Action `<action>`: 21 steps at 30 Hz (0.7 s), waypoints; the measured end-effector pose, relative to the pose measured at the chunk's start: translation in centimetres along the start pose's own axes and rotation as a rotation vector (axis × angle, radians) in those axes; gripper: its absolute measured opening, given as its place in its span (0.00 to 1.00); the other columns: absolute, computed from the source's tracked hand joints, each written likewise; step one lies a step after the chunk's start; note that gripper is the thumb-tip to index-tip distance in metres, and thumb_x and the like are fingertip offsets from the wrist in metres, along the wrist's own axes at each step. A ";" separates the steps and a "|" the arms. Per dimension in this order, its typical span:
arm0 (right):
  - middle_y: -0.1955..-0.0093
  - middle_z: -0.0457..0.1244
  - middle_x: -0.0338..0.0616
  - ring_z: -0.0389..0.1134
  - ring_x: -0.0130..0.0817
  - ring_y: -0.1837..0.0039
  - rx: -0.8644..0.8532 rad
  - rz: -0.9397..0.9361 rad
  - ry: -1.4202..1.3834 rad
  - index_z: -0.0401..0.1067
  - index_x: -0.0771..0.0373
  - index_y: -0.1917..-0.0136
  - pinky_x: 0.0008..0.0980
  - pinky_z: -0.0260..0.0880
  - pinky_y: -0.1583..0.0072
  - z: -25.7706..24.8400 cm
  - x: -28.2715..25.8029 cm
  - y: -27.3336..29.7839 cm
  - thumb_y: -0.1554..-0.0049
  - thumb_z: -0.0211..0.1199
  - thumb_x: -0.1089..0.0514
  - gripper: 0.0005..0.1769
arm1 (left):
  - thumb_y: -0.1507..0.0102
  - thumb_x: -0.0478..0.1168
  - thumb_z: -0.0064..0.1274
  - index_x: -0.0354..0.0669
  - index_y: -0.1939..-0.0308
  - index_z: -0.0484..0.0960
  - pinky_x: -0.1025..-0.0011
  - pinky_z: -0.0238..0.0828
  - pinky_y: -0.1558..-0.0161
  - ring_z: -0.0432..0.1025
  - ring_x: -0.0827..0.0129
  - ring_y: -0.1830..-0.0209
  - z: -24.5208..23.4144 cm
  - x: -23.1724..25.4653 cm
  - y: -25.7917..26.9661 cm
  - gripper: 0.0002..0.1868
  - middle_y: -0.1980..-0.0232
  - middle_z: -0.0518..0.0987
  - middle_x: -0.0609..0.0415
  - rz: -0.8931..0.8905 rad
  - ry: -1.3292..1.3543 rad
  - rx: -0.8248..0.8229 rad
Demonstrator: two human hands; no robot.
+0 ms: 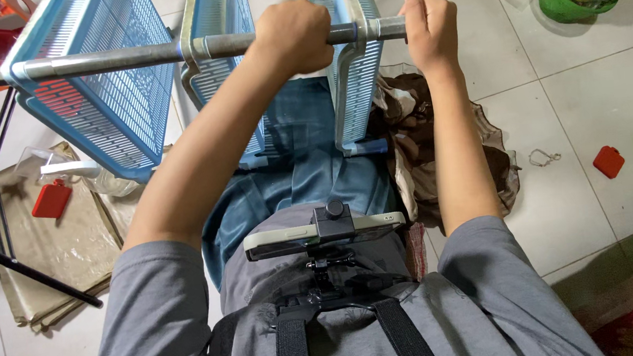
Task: The person assembles a light blue plastic pet cage by connecting vertical panels with horizontal metal bars. They then place a red plastic tray on top and arrange small containers and a food packet inside the tray.
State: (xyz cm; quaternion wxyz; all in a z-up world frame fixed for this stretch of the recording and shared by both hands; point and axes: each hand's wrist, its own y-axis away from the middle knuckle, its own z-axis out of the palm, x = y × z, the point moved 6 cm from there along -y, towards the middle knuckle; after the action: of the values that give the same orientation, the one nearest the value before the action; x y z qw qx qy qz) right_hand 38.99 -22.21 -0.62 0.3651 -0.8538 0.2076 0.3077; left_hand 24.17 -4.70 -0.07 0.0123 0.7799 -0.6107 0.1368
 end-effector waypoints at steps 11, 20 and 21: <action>0.74 0.58 0.40 0.58 0.28 0.69 0.009 -0.009 -0.023 0.71 0.69 0.65 0.34 0.55 0.62 0.3 -0.7 -0.5 0.28 0.48 0.50 0.29 | 0.47 0.43 0.59 0.43 0.65 0.82 0.57 0.71 0.67 0.76 0.53 0.69 -0.9 0.1 2.3 0.10 0.67 0.80 0.48 0.071 -0.134 0.288; 0.68 0.61 0.37 0.58 0.22 0.68 -0.107 0.061 -0.294 0.70 0.66 0.52 0.26 0.56 0.65 -0.5 -1.3 0.0 0.28 0.54 0.47 0.20 | 0.41 0.39 0.60 0.44 0.40 0.74 0.56 0.63 0.40 0.67 0.56 0.42 -4.4 -0.6 8.7 0.25 0.45 0.73 0.49 0.075 -0.117 0.481; 0.65 0.62 0.37 0.58 0.22 0.68 -0.099 0.091 -0.403 0.69 0.65 0.47 0.25 0.57 0.65 -0.5 -0.9 0.2 0.29 0.55 0.45 0.19 | 0.42 0.39 0.59 0.43 0.36 0.73 0.54 0.60 0.35 0.66 0.55 0.39 -5.1 -1.2 9.5 0.29 0.42 0.73 0.48 0.073 -0.154 0.519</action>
State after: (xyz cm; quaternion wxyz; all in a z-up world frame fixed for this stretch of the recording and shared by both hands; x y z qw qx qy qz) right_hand 38.42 -22.58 0.13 0.3428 -0.7815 0.1532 0.4982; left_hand 13.85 -5.00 3.18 -0.2395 0.7426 -0.5818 0.2293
